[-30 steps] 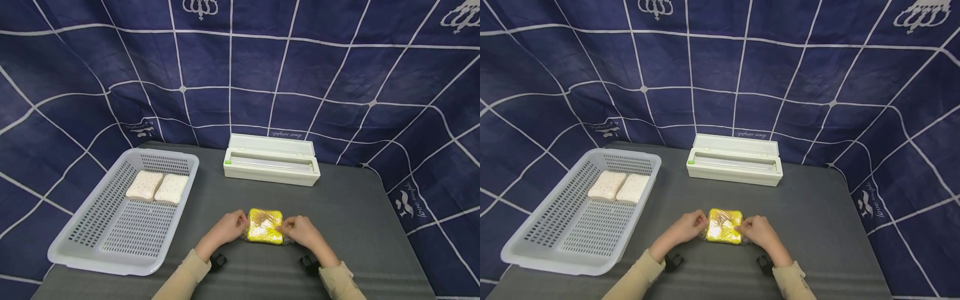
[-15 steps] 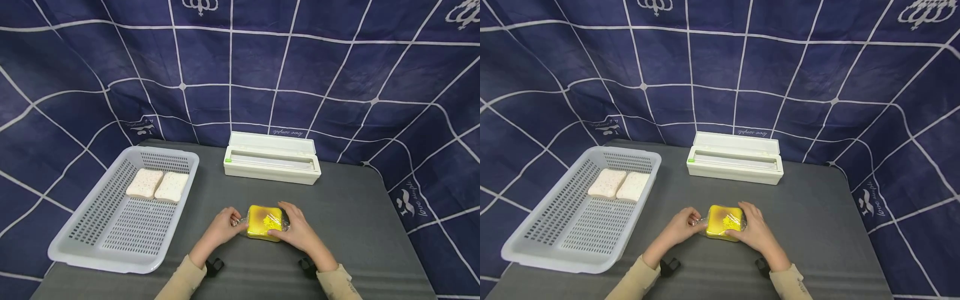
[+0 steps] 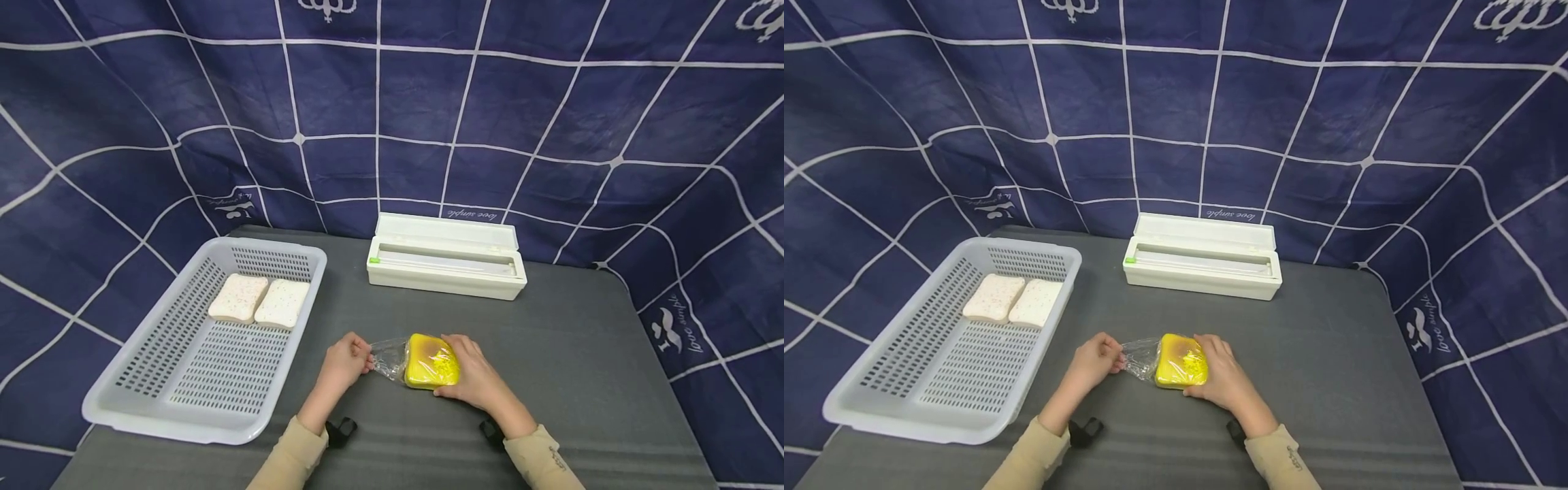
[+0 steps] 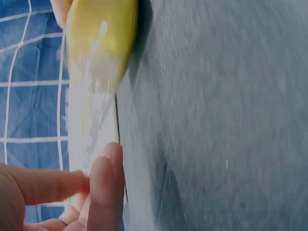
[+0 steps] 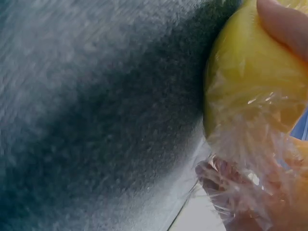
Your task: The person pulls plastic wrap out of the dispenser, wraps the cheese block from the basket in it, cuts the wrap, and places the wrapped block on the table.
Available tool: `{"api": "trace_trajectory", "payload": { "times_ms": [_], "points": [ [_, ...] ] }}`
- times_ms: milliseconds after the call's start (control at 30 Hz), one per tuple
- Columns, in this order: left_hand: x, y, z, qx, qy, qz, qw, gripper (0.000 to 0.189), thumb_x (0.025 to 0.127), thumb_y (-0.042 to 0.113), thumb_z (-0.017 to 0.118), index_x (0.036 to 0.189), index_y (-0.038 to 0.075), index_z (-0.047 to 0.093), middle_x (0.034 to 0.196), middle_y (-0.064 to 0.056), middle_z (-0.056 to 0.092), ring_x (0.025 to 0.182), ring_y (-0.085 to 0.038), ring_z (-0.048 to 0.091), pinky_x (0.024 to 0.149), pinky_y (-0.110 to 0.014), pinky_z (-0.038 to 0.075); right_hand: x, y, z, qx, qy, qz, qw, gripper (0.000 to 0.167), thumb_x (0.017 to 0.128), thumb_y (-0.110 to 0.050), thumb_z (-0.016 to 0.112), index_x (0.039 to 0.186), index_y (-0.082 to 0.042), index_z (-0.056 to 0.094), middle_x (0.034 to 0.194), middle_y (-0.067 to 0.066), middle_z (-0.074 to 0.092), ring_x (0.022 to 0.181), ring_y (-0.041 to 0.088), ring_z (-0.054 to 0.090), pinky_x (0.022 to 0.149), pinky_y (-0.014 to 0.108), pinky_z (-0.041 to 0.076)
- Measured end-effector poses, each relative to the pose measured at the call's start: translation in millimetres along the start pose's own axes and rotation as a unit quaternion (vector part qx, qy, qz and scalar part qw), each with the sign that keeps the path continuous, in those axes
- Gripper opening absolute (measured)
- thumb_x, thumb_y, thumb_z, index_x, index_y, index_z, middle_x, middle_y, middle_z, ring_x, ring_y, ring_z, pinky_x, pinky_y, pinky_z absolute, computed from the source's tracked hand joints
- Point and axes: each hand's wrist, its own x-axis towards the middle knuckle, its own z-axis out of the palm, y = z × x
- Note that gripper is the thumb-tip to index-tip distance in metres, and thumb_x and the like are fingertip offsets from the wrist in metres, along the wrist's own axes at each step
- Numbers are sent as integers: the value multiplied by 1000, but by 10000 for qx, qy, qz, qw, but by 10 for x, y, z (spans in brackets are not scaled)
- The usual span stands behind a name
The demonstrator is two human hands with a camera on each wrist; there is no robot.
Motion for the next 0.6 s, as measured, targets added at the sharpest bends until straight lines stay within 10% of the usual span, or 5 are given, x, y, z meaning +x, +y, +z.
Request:
{"api": "trace_trajectory", "payload": {
  "times_ms": [200, 467, 600],
  "points": [
    [-14, -14, -7, -413, -22, 48, 9991, 9, 99, 8, 54, 98, 0, 58, 87, -13, 71, 73, -20, 71, 65, -30, 58, 2, -35, -2, -70, 79, 24, 9999, 93, 61, -22, 95, 139, -2, 50, 132, 14, 51, 123, 34, 49, 97, 53, 48],
    [-59, 15, 91, -495, -824, 214, 9951, 29, 88, 18, 73, 98, 7, 48, 103, -13, 64, 78, -20, 66, 64, -31, 51, 9, -42, 5, -94, 101, 103, 9999, 93, 62, -26, 94, 139, -1, 50, 132, 14, 52, 123, 35, 49, 98, 52, 48],
    [-49, 28, 127, -674, -525, 88, 9963, 24, 89, 8, 70, 105, 2, 53, 90, -12, 70, 70, -17, 68, 62, -29, 53, 11, -47, 8, -109, 82, 128, 9998, 92, 62, -26, 94, 139, -1, 50, 133, 14, 52, 124, 35, 49, 98, 52, 47]
  ]
}}
